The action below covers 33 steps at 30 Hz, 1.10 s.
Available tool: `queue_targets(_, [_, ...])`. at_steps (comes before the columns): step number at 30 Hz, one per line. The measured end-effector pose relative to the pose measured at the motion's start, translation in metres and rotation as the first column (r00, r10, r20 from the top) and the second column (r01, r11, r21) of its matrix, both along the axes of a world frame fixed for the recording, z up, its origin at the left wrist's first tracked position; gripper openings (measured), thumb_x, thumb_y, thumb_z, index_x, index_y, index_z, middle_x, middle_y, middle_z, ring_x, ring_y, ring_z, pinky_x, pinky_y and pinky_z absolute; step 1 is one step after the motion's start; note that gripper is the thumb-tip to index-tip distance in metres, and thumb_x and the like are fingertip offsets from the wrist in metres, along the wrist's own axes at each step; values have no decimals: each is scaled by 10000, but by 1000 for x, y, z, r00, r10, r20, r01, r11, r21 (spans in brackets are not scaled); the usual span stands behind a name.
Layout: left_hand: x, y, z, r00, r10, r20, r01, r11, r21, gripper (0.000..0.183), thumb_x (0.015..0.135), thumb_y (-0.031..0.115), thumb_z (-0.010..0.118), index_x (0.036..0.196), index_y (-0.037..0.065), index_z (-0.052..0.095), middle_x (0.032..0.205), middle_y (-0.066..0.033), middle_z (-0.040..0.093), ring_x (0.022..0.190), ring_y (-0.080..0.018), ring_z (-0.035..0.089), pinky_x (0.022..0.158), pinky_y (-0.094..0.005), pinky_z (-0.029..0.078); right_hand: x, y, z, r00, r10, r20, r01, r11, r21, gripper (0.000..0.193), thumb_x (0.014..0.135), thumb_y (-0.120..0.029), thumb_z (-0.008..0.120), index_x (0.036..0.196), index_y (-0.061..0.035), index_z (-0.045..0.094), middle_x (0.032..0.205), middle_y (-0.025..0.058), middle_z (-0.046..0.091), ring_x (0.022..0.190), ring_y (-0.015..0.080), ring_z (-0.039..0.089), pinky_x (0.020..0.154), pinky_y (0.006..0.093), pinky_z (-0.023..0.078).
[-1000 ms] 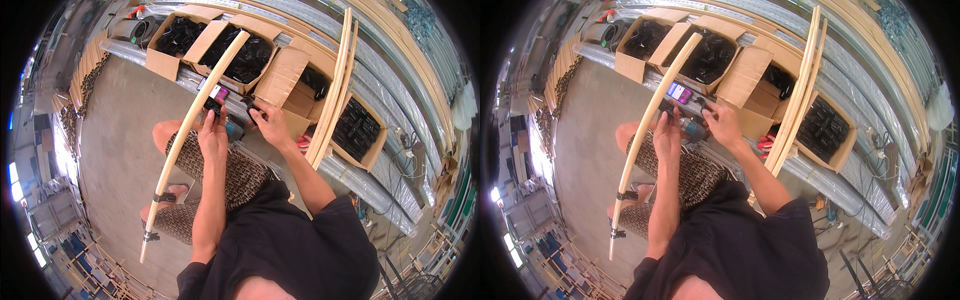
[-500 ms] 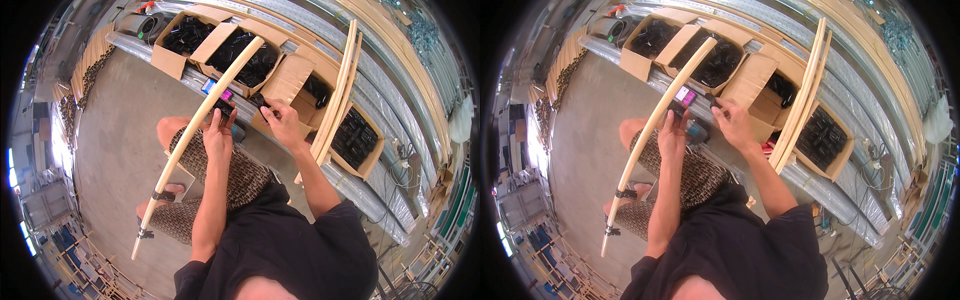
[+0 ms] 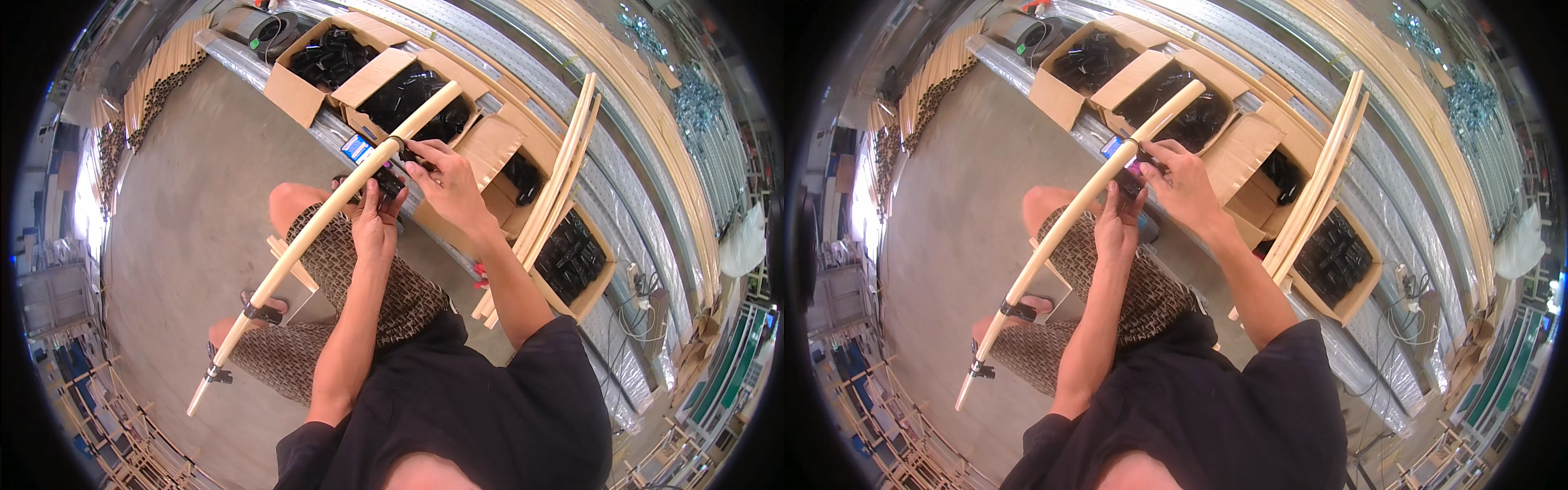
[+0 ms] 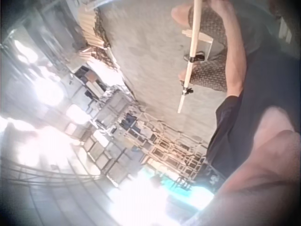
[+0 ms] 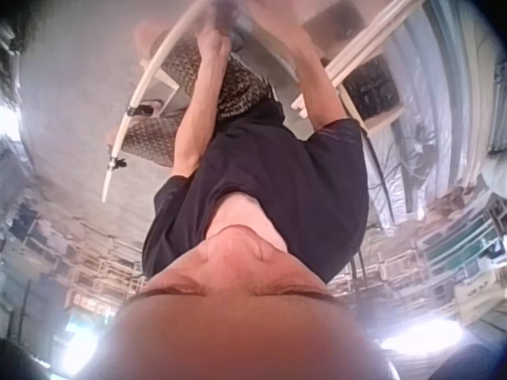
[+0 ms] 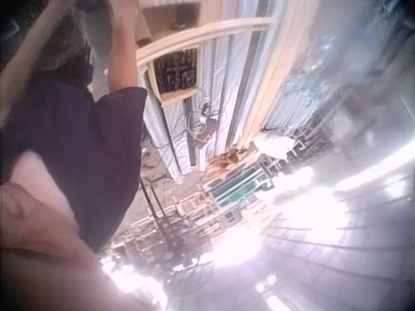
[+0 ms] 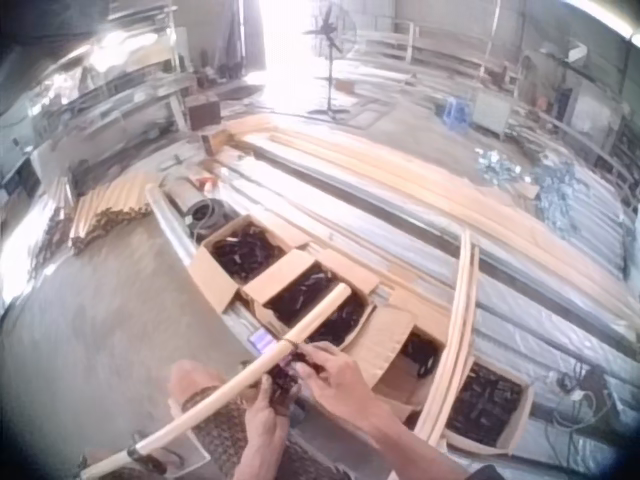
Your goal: The person attaches black plastic connectors onto a long wooden rod by sliding them into position and tightening them by hand.
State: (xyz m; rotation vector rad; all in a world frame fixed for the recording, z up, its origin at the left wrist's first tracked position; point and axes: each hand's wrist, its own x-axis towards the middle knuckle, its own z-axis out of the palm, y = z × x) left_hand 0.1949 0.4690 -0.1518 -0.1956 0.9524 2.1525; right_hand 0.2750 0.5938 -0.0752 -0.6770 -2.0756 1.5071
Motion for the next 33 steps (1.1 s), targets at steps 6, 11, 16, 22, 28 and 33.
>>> queue_targets(6, [-4,-3,2,998,-29,53,27,999,39,312,1038,202,543,1300,33,550,1238,-113,652,1156,-269,639,967,-368,567,-22,12,0,999,39,10,-40,992,122,358,934,-80,669,1276,16,629,1185,126,646,923,217,701,754,316,610])
queue_targets(11, [-4,-3,3,999,-30,36,27,998,62,305,1041,197,534,1295,28,553,1242,-110,644,1153,-269,638,964,-365,575,-28,12,6,996,59,64,-70,981,183,346,929,-76,671,1264,6,639,1186,128,649,934,224,705,748,324,612])
queue_targets(16, [-8,-4,1,999,-37,-1,37,997,68,295,1040,173,535,1295,27,551,1232,-108,646,1139,-263,641,956,-384,579,-24,4,7,994,78,82,-94,974,207,335,923,-72,674,1247,13,645,1158,132,657,909,217,709,734,311,609])
queue_targets(22, [-10,-2,-1,999,-37,11,36,996,77,289,1039,162,536,1294,28,548,1228,-109,647,1112,-271,649,946,-394,582,-27,4,16,994,53,95,-66,987,147,329,915,-72,683,1233,6,655,1133,121,665,882,215,701,732,304,600])
queue_targets(28, [-11,1,9,1000,-15,27,13,998,57,263,1010,189,597,1198,6,607,1131,-98,674,1020,-238,678,885,-380,609,-31,8,14,988,49,150,-86,964,250,334,911,-90,688,1232,-2,661,1136,119,673,888,227,693,718,310,585])
queue_targets(33, [-11,1,4,998,51,44,-54,997,56,248,990,196,637,1144,2,645,1093,-83,680,957,-206,689,852,-372,624,-34,6,15,986,57,157,-96,962,255,339,909,-103,691,1233,-9,662,1151,119,677,890,236,692,717,312,578])
